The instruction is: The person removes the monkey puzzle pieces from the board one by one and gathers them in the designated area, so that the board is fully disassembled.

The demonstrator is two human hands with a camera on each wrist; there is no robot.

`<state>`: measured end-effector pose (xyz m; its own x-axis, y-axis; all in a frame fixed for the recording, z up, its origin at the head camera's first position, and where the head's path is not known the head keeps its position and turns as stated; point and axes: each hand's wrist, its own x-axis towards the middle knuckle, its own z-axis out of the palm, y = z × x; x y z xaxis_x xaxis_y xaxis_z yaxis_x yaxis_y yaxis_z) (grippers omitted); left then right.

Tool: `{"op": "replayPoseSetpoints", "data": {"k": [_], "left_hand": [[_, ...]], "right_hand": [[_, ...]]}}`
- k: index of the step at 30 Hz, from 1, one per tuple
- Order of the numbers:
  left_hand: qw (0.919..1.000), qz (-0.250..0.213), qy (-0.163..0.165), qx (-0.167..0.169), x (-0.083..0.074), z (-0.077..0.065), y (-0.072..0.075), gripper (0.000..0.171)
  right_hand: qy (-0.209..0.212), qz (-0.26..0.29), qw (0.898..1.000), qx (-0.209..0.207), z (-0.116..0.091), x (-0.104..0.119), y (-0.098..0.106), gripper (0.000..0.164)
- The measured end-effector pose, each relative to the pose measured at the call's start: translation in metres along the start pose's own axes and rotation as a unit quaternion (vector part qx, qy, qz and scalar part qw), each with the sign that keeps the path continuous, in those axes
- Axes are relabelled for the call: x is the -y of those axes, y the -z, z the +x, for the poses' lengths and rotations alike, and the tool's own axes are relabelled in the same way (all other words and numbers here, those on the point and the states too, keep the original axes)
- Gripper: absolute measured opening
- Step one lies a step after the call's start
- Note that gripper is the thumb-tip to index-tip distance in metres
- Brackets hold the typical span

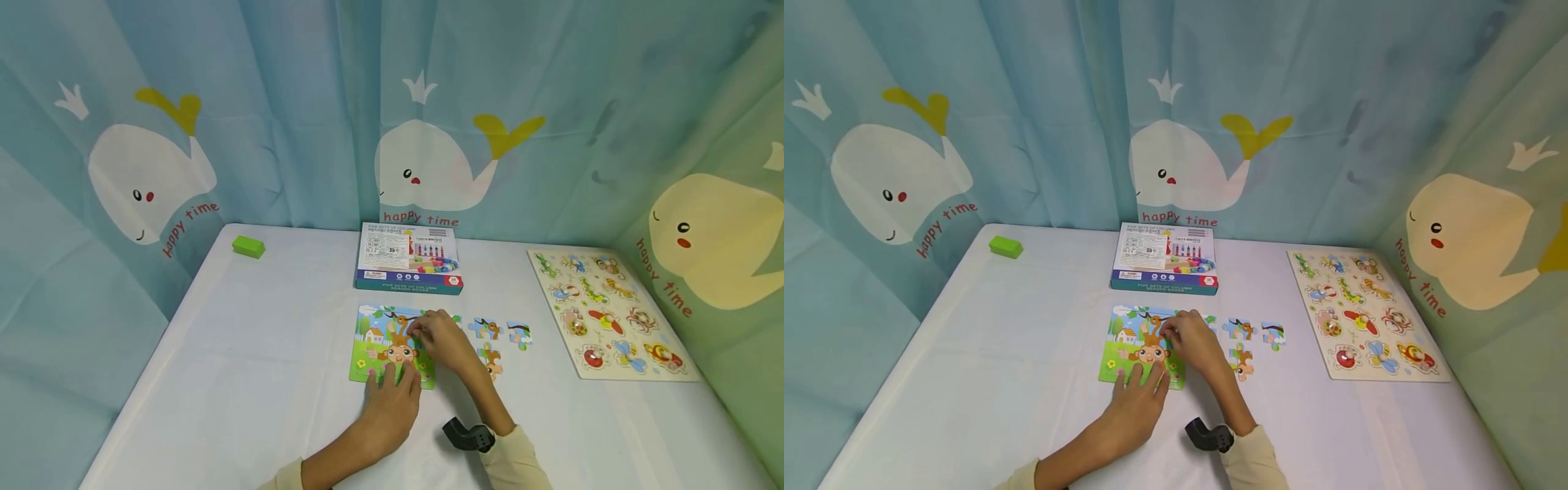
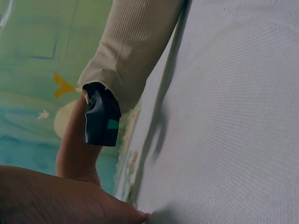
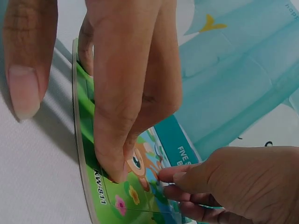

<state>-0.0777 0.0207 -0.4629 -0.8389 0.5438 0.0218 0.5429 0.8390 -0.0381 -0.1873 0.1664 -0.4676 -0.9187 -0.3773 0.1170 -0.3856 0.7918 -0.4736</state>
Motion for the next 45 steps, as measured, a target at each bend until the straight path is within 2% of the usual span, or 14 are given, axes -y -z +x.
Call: {"op": "replayPoseSetpoints", "data": {"k": [13, 21, 26, 33, 41, 45], "left_hand": [[0.9999, 0.005, -0.008, -0.004, 0.002, 0.000, -0.002, 0.059], [0.9997, -0.008, -0.015, 0.020, 0.002, 0.000, 0.001, 0.058], [0.9994, -0.018, -0.016, 0.027, 0.002, 0.001, 0.002, 0.057], [0.9997, -0.008, -0.011, 0.020, 0.001, 0.000, 0.002, 0.059], [0.9998, -0.006, -0.011, 0.014, 0.002, 0.000, 0.002, 0.059], [0.9998, -0.005, -0.010, 0.015, 0.002, 0.001, 0.001, 0.060]], "right_hand": [[0.009, -0.050, 0.999, -0.003, -0.001, 0.006, 0.002, 0.013], [0.005, -0.037, 0.999, 0.013, 0.002, 0.003, 0.001, 0.015], [0.027, -0.013, 0.999, 0.019, 0.003, -0.001, 0.002, 0.014], [0.066, 0.019, 0.997, 0.038, 0.003, -0.008, 0.005, 0.006], [0.058, 0.024, 0.996, 0.064, 0.003, -0.010, 0.008, 0.012], [0.069, 0.032, 0.994, 0.077, -0.001, -0.011, 0.014, 0.017]]}}
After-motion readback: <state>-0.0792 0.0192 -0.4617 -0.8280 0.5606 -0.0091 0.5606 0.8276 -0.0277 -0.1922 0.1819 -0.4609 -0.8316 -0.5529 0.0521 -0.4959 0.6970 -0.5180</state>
